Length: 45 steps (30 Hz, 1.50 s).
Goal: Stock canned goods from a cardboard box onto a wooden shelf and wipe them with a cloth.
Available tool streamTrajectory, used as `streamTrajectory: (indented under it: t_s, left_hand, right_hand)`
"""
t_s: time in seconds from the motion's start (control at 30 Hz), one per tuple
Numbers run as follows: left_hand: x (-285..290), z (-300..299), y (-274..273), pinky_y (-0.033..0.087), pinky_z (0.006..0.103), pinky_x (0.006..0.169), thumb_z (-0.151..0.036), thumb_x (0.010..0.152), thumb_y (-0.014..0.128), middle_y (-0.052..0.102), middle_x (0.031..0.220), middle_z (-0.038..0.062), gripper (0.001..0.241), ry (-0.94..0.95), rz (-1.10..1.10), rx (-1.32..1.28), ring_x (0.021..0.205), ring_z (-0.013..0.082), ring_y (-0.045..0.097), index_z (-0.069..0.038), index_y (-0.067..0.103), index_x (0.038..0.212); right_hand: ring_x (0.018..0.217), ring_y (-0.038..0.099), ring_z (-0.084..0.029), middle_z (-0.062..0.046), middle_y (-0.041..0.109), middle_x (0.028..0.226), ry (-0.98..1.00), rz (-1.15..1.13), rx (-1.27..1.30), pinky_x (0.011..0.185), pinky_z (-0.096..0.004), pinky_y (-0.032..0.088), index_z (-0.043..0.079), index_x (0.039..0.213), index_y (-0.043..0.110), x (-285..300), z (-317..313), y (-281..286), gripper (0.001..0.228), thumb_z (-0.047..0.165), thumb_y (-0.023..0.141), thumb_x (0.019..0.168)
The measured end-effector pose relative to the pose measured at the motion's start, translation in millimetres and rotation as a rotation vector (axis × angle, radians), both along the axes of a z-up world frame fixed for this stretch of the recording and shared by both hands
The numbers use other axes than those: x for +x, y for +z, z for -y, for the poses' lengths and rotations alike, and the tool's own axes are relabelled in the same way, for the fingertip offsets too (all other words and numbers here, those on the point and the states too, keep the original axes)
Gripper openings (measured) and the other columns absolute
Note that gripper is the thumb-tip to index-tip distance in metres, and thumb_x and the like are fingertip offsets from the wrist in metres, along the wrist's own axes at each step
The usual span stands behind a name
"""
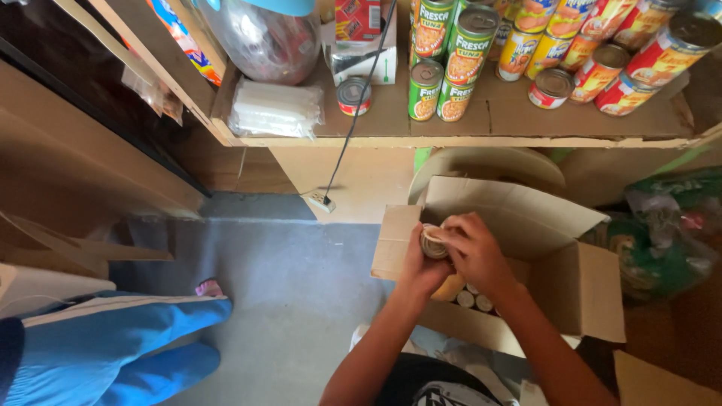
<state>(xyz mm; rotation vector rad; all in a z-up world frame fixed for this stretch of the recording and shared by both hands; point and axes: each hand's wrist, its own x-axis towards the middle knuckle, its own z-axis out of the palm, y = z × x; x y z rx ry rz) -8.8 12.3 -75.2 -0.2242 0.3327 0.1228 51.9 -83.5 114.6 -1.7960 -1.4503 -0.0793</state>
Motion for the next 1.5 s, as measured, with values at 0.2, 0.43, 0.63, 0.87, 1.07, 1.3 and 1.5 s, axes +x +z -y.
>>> streamTrajectory:
  t_s: [0.2, 0.43, 0.63, 0.87, 1.07, 1.3, 1.5]
  left_hand:
    - [-7, -26, 90, 0.056, 0.0428, 0.076, -0.055, 0.091, 0.058, 0.07, 0.094, 0.011, 0.044, -0.083, -0.092, 0.119, 0.086, 0.0276, 0.066, -0.012, 0.063, 0.101]
    - [4, -14, 254, 0.054, 0.0375, 0.08, -0.022, 0.087, 0.074, 0.058, 0.109, 0.003, 0.076, 0.315, -0.141, 1.072, 0.094, 0.0146, 0.059, -0.024, 0.035, 0.151]
    - [26, -16, 353, 0.049, 0.0434, 0.107, -0.004, 0.086, 0.084, 0.044, 0.137, 0.02, 0.099, 0.837, 0.033, 2.03, 0.128, 0.0294, 0.052, -0.009, 0.019, 0.161]
    - [44, -33, 463, 0.038, 0.0443, 0.117, -0.005, 0.084, 0.079, 0.046, 0.152, 0.027, 0.112, 0.631, 0.286, 2.351, 0.139, 0.0422, 0.044, -0.004, 0.005, 0.169]
    - [85, -44, 543, 0.041, 0.0462, 0.116, -0.015, 0.083, 0.077, 0.058, 0.144, 0.022, 0.1, 1.041, 0.239, 2.342, 0.133, 0.0379, 0.054, -0.003, 0.022, 0.166]
    - [236, -124, 566, 0.025, 0.0585, 0.123, -0.019, 0.101, 0.063, 0.023, 0.163, 0.037, 0.086, 1.043, -0.096, 2.588, 0.148, 0.0585, 0.026, 0.008, 0.01, 0.163]
    - [240, -137, 585, 0.018, 0.0714, 0.108, -0.017, 0.093, 0.053, -0.011, 0.169, 0.028, 0.088, 0.707, -0.816, 2.743, 0.156, 0.0541, 0.004, -0.001, -0.003, 0.158]
  right_hand:
    - [0.095, 0.059, -0.027, -0.009, 0.063, 0.1, 0.099, 0.047, 0.012, 0.085, -0.037, 0.05, 0.011, 0.107, 0.074, 14, 26, 2, 0.035, -0.005, 0.064, 0.077]
    - [0.079, 0.045, -0.014, -0.006, 0.051, 0.089, -0.275, -0.819, 0.228, 0.071, -0.029, 0.036, 0.004, 0.128, 0.069, 100, 49, -14, 0.028, 0.008, 0.048, 0.11]
    - [0.129, 0.054, -0.012, -0.004, 0.063, 0.137, 0.026, -0.418, 0.315, 0.109, -0.025, 0.039, -0.001, 0.14, 0.056, 64, 27, 184, 0.041, 0.019, 0.054, 0.104]
    - [0.116, 0.061, -0.012, -0.004, 0.067, 0.131, -0.085, -0.337, 0.403, 0.099, -0.03, 0.05, 0.005, 0.146, 0.053, 94, 27, 297, 0.07, 0.025, 0.081, 0.084]
    - [0.101, 0.061, -0.015, -0.011, 0.069, 0.113, -0.203, -0.025, 0.358, 0.089, -0.033, 0.05, 0.0, 0.129, 0.06, 138, 6, 380, 0.06, 0.027, 0.087, 0.083]
    - [0.097, 0.068, -0.017, -0.006, 0.068, 0.113, -0.217, 0.24, 0.725, 0.082, -0.034, 0.057, 0.007, 0.146, 0.04, 239, -83, 483, 0.076, 0.034, 0.089, 0.095]
    - [0.09, 0.071, -0.044, -0.019, 0.074, 0.099, -0.652, 0.373, 0.314, 0.074, -0.054, 0.053, 0.027, 0.143, 0.039, 207, -145, 525, 0.074, 0.046, 0.083, 0.087]
